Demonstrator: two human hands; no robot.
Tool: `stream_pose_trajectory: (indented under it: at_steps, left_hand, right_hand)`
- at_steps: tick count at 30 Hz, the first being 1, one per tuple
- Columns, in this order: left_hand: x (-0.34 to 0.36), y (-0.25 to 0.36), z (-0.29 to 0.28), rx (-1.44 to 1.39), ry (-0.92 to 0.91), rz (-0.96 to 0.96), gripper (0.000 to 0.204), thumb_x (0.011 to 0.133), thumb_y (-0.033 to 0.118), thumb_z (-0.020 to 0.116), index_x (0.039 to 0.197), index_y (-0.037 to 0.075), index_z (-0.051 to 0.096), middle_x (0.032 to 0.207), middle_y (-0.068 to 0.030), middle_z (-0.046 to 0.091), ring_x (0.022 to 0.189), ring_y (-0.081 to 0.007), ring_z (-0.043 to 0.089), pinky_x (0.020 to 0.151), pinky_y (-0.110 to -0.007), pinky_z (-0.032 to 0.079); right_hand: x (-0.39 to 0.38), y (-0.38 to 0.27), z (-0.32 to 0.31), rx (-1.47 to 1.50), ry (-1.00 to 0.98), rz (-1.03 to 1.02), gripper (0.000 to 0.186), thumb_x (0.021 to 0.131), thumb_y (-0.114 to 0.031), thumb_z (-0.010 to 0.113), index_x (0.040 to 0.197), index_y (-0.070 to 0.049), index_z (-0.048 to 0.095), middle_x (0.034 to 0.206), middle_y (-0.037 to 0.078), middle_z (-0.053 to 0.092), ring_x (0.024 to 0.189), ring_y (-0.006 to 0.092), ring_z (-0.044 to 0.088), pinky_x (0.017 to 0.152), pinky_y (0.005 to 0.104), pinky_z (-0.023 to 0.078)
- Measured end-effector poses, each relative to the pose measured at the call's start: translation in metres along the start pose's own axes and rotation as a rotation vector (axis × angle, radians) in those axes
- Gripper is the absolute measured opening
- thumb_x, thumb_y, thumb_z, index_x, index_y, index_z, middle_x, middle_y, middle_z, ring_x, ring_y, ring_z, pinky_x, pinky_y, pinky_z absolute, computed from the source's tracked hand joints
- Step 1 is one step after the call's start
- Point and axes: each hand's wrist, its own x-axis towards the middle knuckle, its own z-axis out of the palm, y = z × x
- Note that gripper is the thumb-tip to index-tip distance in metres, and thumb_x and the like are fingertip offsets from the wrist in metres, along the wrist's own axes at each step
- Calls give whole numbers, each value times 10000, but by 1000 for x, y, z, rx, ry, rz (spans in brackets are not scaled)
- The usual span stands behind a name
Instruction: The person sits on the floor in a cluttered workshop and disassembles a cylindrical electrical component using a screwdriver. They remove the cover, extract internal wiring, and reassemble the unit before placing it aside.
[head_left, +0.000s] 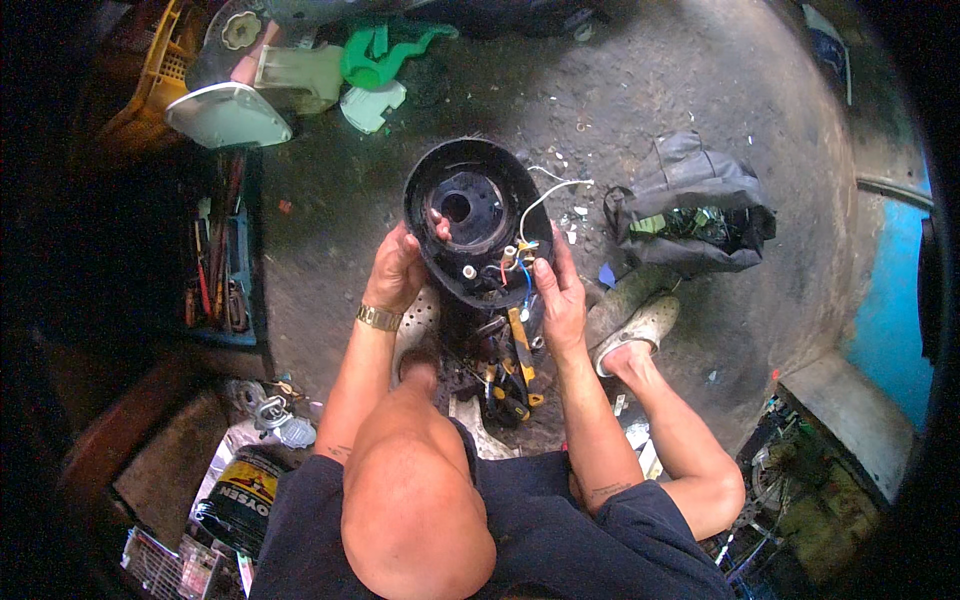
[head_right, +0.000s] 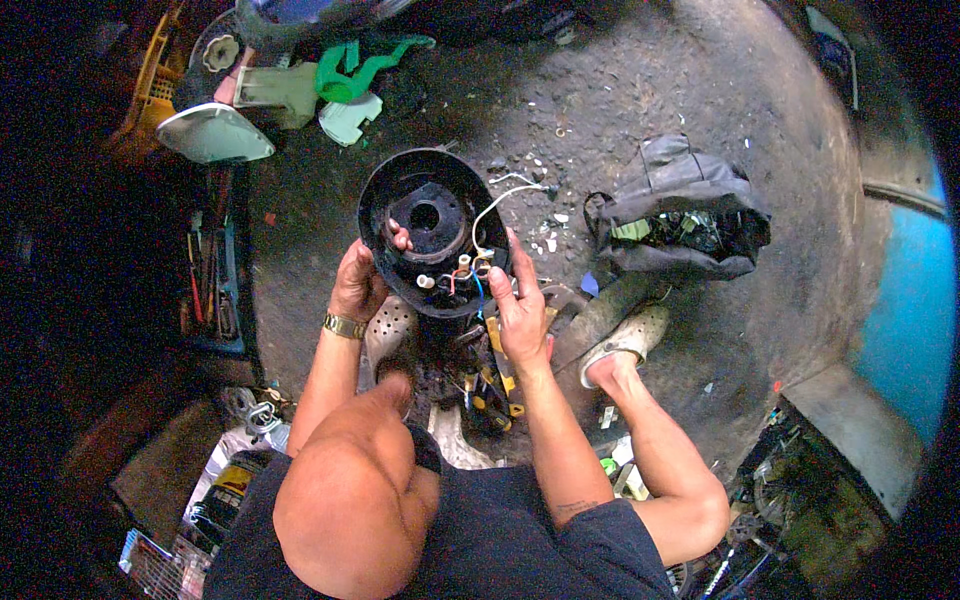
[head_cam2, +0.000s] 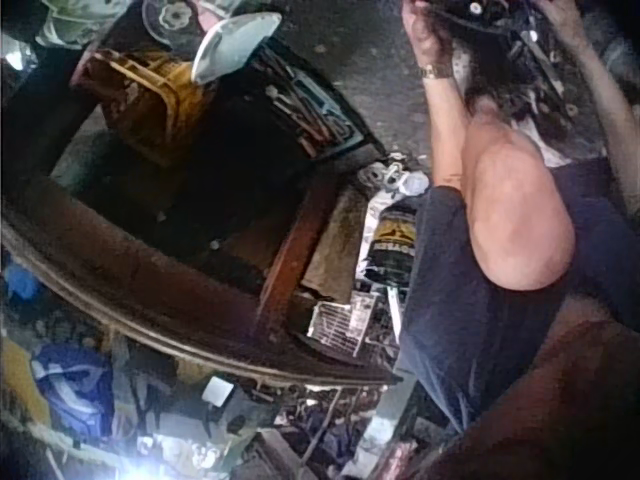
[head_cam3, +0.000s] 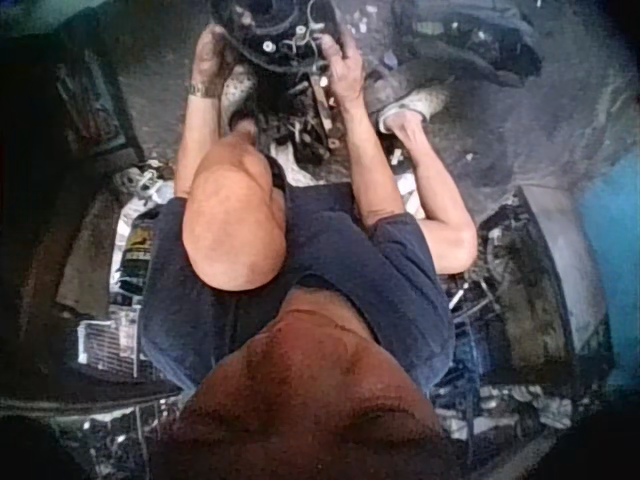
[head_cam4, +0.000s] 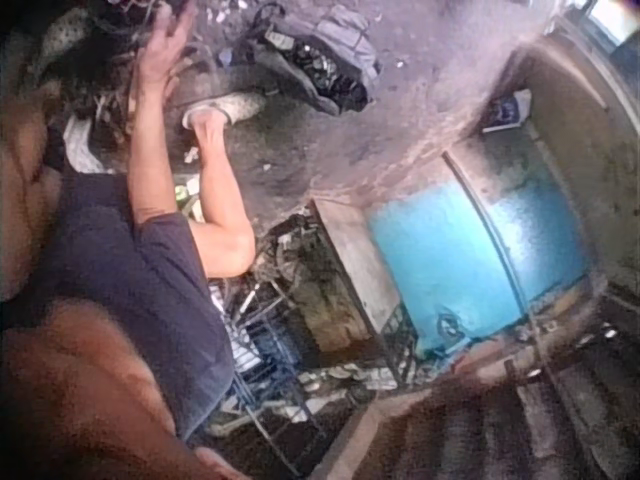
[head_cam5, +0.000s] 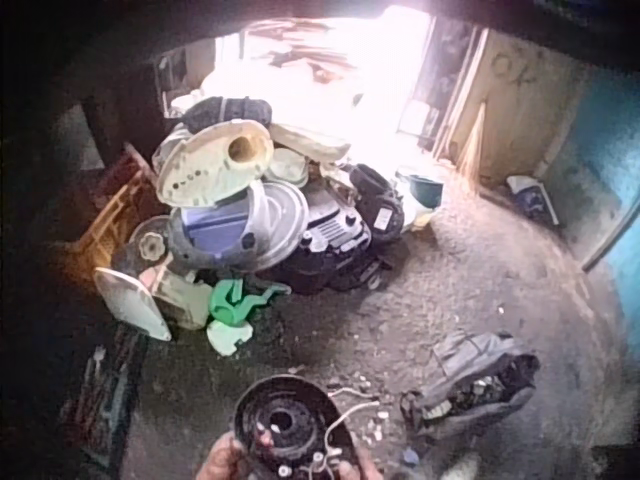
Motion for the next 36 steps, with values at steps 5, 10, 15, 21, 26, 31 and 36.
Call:
stream_pose_trajectory:
  at_steps: [5,10,15,21,26,31,36]
  left_hand:
    - [5,3,12,39,3,-9,657,812,442,796,1238,11,544,1089,-63,653,1051,-170,603,987,-320,450]
    - [17,5,35,174,50,50,547,898,450,682,1187,3,558,944,-43,635,897,-178,630,895,-323,506]
    - [34,5,50,253,164,62,467,935,475,598,1084,32,588,884,-23,617,749,-128,628,704,-272,534]
    - [64,8,69,491,156,143,414,948,469,606,878,62,629,760,29,572,692,-71,537,654,-246,441]
    - [69,-1,71,540,202,215,402,938,440,599,837,54,649,731,24,591,700,-78,521,650,-258,407]
    - [64,14,47,315,246,175,391,937,408,572,851,36,657,748,5,618,689,-86,531,645,-236,420]
    - [56,4,33,259,338,252,427,951,394,541,910,-7,683,756,-23,649,655,-100,556,621,-242,436]
  right_hand:
    - [1,-45,0,-688,93,-457,518,884,-52,633,1393,-86,542,1455,180,468,1368,353,414,1141,425,313]
    - [8,-96,17,-1279,-304,-356,399,804,-188,722,1195,-141,658,1541,186,310,1402,470,279,1098,595,289]
    - [29,-92,13,-1329,-395,-427,403,779,-145,746,1170,-210,679,1552,153,311,1425,514,221,1090,682,243]
    - [37,-91,18,-1293,-427,-302,301,741,-108,722,1030,-85,641,1509,126,389,1441,509,203,1095,731,196]
    - [53,-93,-4,-895,-627,-168,307,709,-220,824,969,-159,672,1463,54,479,1474,418,220,1098,740,183]
    - [48,-87,-14,-404,-323,-223,190,793,-91,763,917,-47,625,1241,114,645,1262,317,540,1083,400,391]
    - [16,-16,-14,-194,252,-172,234,925,-193,711,1031,-24,589,1227,86,519,1149,195,534,984,308,432]
